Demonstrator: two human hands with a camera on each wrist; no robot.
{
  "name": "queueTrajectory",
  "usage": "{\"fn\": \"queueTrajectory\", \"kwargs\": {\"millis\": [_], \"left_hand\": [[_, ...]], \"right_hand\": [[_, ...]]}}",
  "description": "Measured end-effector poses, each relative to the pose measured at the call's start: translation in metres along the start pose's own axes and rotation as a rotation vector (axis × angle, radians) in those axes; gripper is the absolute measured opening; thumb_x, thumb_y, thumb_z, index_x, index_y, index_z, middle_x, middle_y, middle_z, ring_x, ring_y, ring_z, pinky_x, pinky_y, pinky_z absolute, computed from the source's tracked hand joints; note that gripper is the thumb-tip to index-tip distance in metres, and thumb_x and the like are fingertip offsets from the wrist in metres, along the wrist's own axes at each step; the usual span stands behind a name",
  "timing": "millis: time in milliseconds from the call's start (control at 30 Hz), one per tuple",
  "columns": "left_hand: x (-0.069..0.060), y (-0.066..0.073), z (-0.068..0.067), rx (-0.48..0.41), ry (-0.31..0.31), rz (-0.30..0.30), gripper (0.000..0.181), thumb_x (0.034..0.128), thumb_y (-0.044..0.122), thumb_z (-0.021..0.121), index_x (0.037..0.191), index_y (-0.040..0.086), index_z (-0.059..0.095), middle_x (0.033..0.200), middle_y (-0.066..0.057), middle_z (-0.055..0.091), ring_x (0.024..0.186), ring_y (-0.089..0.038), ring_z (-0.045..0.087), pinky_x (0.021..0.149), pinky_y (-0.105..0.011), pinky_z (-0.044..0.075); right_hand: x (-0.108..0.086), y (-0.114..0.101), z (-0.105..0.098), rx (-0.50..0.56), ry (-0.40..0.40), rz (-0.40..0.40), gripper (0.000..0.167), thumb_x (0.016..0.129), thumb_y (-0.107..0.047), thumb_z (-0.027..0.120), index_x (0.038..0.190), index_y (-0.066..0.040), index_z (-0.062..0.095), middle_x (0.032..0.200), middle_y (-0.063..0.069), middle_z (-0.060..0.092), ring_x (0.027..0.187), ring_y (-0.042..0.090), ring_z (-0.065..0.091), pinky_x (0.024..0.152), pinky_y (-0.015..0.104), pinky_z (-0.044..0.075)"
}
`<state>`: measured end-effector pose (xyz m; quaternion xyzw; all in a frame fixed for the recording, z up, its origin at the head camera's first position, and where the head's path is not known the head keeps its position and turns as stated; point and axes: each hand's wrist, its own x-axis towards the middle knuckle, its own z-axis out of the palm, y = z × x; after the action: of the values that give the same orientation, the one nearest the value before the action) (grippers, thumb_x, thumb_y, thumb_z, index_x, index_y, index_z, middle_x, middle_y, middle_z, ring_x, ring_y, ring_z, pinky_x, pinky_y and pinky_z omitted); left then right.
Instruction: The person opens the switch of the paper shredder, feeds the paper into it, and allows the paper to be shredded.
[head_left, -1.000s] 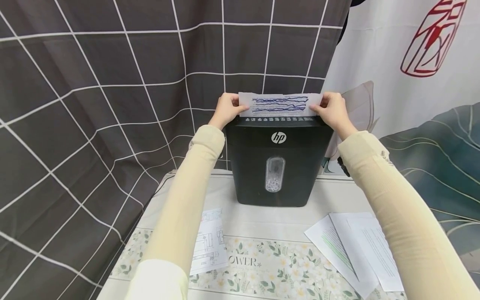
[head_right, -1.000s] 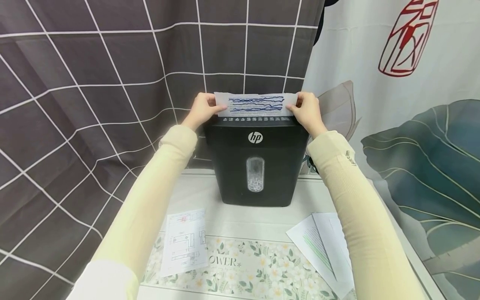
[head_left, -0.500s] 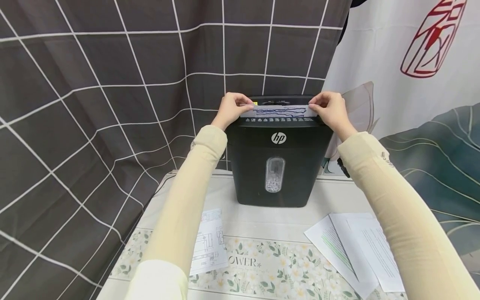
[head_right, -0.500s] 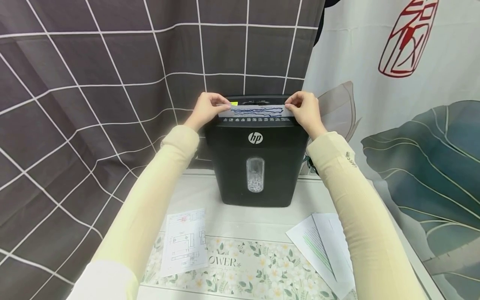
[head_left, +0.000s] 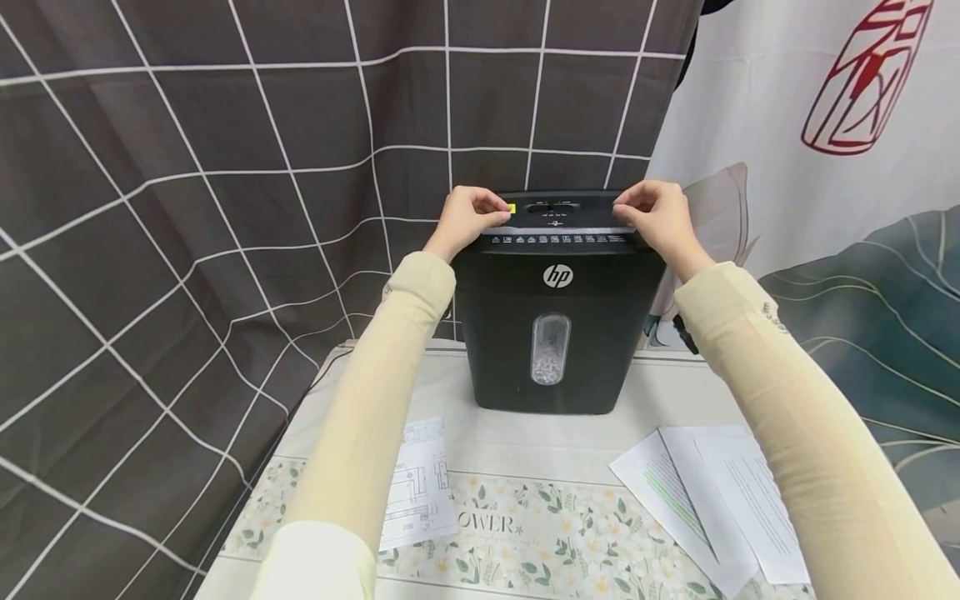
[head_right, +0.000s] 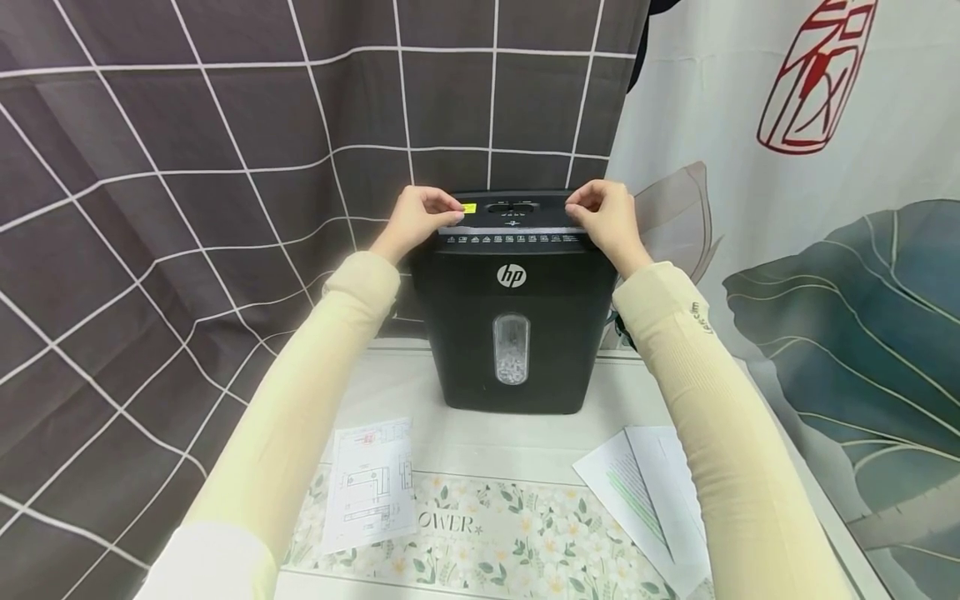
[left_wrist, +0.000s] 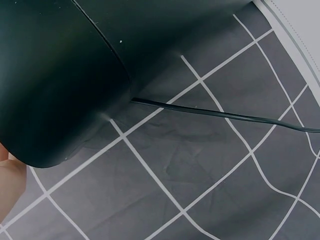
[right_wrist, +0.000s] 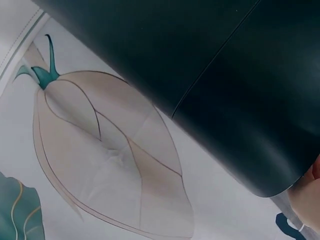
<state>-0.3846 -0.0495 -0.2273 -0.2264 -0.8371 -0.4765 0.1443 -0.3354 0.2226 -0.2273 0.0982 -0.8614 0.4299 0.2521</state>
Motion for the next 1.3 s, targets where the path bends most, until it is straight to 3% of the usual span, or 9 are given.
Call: {"fn": "queueTrajectory", "kwargs": {"millis": [367,700,967,1100,1300], "left_hand": [[-0.007,0.0,-0.002,-0.047,-0.036,0.033,0.014,0.0815,0.005,0.071,0.093,-0.004,0.071,0.092,-0.019,0.071,0.068,-0.006,0.061,0.07,-0.017,0.052],[-0.019,0.002,-0.012,-0.1,-0.014,0.095,0.018,0.0808,0.007,0.073,0.095,-0.003,0.071,0.09,-0.016,0.072,0.069,-0.006,0.062,0.07,-0.018,0.052],[-0.041,0.004,-0.021,-0.185,0.053,0.15,0.019,0.0813,0.005,0.072,0.098,-0.004,0.069,0.093,-0.018,0.071,0.068,-0.004,0.061,0.067,-0.018,0.05],[-0.054,-0.002,-0.024,-0.222,0.088,0.167,0.021,0.0817,0.005,0.071,0.099,-0.005,0.068,0.093,-0.02,0.07,0.068,-0.003,0.063,0.067,-0.017,0.051],[-0.08,-0.013,-0.031,-0.22,0.095,0.171,0.02,0.0822,0.004,0.07,0.1,-0.005,0.068,0.087,-0.013,0.071,0.07,-0.002,0.063,0.069,-0.016,0.051]], "right_hand": [[-0.002,-0.006,0.003,0.125,-0.01,-0.031,0.023,0.088,-0.006,0.064,0.103,0.011,0.063,0.064,-0.027,0.055,0.059,-0.008,0.055,0.06,0.005,0.047],[-0.016,-0.014,0.008,0.269,0.023,-0.072,0.019,0.087,-0.002,0.063,0.1,0.011,0.063,0.067,-0.023,0.061,0.062,-0.004,0.059,0.063,0.006,0.048],[-0.039,-0.023,0.01,0.449,0.063,-0.127,0.01,0.085,0.004,0.063,0.091,-0.003,0.069,0.07,-0.016,0.066,0.063,-0.002,0.062,0.065,0.009,0.051],[-0.051,-0.026,0.012,0.574,0.074,-0.15,0.015,0.085,0.006,0.063,0.087,-0.006,0.07,0.07,-0.012,0.068,0.061,0.0,0.062,0.063,0.011,0.052],[-0.071,-0.02,0.018,0.635,0.063,-0.212,0.018,0.085,0.007,0.062,0.087,-0.009,0.069,0.072,-0.009,0.07,0.062,0.004,0.064,0.063,0.014,0.053]]}}
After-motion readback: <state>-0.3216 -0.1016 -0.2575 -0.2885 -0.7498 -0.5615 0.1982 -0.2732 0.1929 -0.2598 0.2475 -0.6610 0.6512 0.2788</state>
